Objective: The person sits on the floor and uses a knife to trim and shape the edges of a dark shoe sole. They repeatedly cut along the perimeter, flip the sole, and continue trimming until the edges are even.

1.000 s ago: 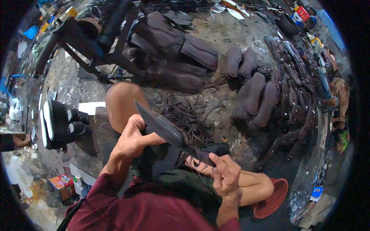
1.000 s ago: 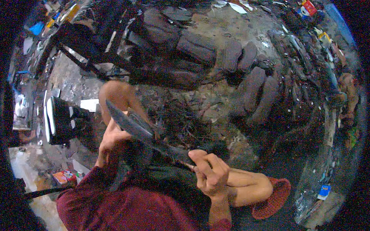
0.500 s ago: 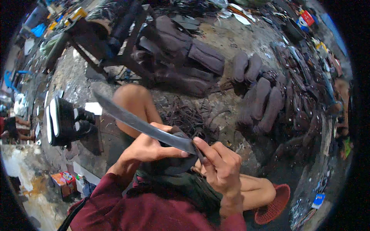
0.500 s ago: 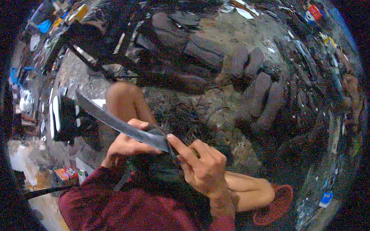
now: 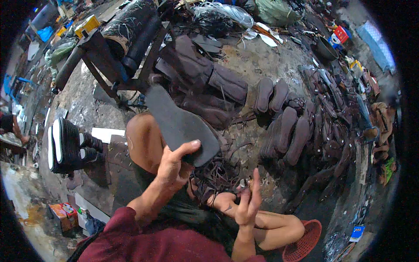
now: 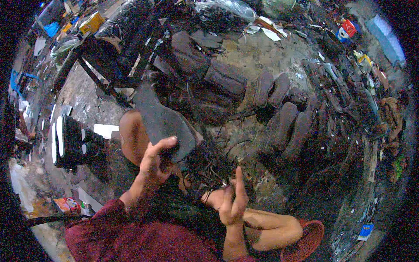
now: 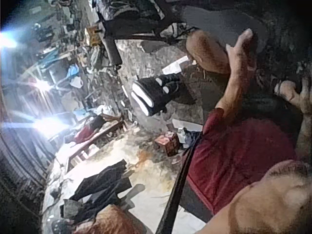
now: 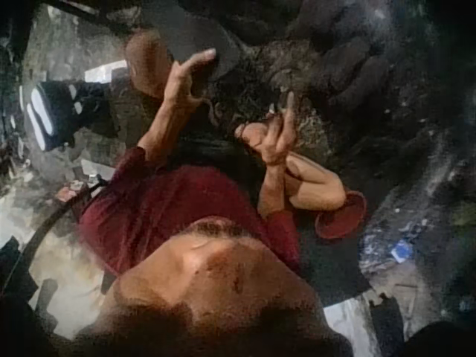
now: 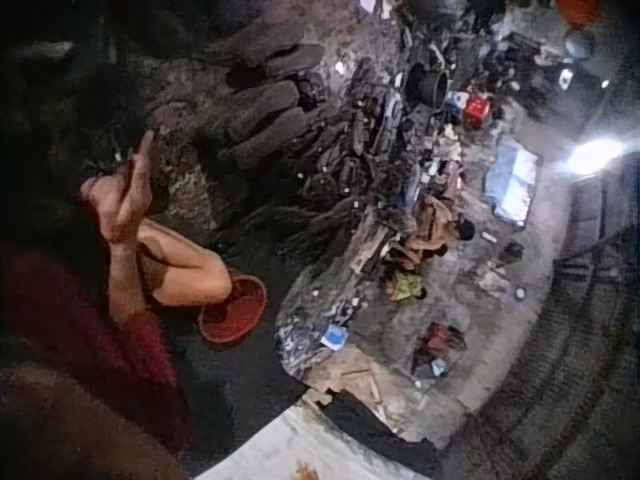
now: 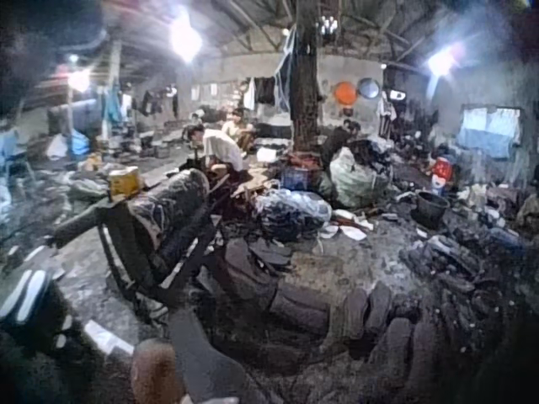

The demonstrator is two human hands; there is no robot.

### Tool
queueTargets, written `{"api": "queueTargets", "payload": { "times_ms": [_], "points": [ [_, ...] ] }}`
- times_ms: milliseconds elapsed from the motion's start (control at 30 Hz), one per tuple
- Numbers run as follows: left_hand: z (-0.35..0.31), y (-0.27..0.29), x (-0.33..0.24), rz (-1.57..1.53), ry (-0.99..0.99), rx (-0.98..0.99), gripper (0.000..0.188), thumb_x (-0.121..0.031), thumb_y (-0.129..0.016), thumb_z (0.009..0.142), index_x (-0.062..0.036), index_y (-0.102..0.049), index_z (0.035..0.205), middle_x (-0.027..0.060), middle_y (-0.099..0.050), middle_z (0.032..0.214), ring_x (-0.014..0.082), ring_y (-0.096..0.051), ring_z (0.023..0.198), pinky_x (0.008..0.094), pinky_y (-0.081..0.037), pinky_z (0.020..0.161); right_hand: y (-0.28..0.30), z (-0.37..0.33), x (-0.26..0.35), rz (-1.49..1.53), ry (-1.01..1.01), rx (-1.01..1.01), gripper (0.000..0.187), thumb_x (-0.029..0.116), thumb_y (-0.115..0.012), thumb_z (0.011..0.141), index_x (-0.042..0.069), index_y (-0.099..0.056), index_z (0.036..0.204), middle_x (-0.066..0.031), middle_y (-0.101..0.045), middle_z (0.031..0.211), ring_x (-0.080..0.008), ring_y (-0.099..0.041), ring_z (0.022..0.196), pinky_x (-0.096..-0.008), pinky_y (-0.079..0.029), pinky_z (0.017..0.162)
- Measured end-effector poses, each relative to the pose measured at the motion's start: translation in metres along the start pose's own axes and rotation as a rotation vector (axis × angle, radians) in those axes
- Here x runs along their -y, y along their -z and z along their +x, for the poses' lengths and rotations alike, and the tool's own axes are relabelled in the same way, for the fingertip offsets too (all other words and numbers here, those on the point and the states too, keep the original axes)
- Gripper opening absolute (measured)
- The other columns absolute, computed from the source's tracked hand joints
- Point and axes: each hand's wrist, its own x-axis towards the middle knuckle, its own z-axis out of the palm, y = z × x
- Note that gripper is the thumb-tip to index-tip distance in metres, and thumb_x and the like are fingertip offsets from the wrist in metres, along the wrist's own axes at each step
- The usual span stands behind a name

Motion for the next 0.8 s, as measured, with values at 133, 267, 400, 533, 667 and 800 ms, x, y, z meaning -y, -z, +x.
{"api": "queueTargets", "payload": {
  "times_ms": [133,267,400,533,667,800],
  "points": [
    [0.006,0.002,-0.002,-0.173,0.168,-0.010,0.032,-0.027,-0.070,0.079,-0.0082,-0.064,0.104,0.0046,-0.067,0.101,0.0203,-0.061,0.092,0.0354,-0.048,0.083,0.002,-0.019,-0.002,-0.222,0.121,0.001,0.040,0.009,-0.047,0.095,0.001,-0.051,0.134,-0.0112,-0.057,0.082,-0.0261,-0.053,0.068,-0.0341,-0.046,0.063],
    [0.006,-0.001,0.000,-0.208,0.186,-0.047,0.031,-0.027,-0.068,0.079,-0.0077,-0.065,0.103,0.0060,-0.067,0.099,0.0215,-0.062,0.088,0.0347,-0.049,0.081,0.012,-0.039,-0.003,-0.127,0.066,0.036,0.036,0.009,-0.051,0.093,0.007,-0.058,0.129,-0.0123,-0.056,0.077,-0.0279,-0.053,0.063,-0.0387,-0.043,0.055],
    [0.009,0.002,-0.004,-0.360,0.206,0.041,0.021,-0.014,-0.070,0.078,-0.0058,-0.061,0.096,0.0035,-0.064,0.089,0.0175,-0.063,0.082,0.0329,-0.051,0.081,0.020,-0.048,0.001,-0.053,0.017,0.091,0.037,0.009,-0.056,0.091,0.010,-0.060,0.128,-0.0110,-0.056,0.076,-0.0269,-0.055,0.064,-0.0376,-0.044,0.055],
    [0.009,0.007,0.011,-0.261,0.149,0.067,0.016,-0.007,-0.064,0.077,-0.0037,-0.059,0.092,0.0038,-0.061,0.080,0.0178,-0.062,0.074,0.0325,-0.053,0.072,0.030,-0.033,0.005,-0.189,0.059,0.138,0.039,0.008,-0.056,0.090,0.012,-0.059,0.129,-0.0109,-0.055,0.075,-0.0275,-0.056,0.061,-0.0375,-0.045,0.055],
    [-0.012,0.005,0.016,-0.073,0.045,0.240,0.024,-0.002,-0.063,0.070,-0.0015,-0.056,0.094,0.0038,-0.060,0.082,0.0168,-0.060,0.072,0.0333,-0.053,0.071,0.024,0.011,0.023,-0.189,0.079,0.202,0.041,0.008,-0.055,0.090,0.016,-0.059,0.130,-0.0103,-0.054,0.075,-0.0289,-0.055,0.059,-0.0382,-0.045,0.055],
    [-0.012,0.013,0.022,0.075,-0.007,0.320,0.048,-0.004,-0.071,0.064,0.0016,-0.056,0.109,0.0061,-0.062,0.094,0.0190,-0.061,0.086,0.0327,-0.053,0.078,-0.004,0.054,0.034,-0.098,0.195,0.212,0.043,0.007,-0.056,0.089,0.019,-0.058,0.131,-0.0106,-0.054,0.075,-0.0300,-0.055,0.060,-0.0388,-0.046,0.055]
  ]
}}
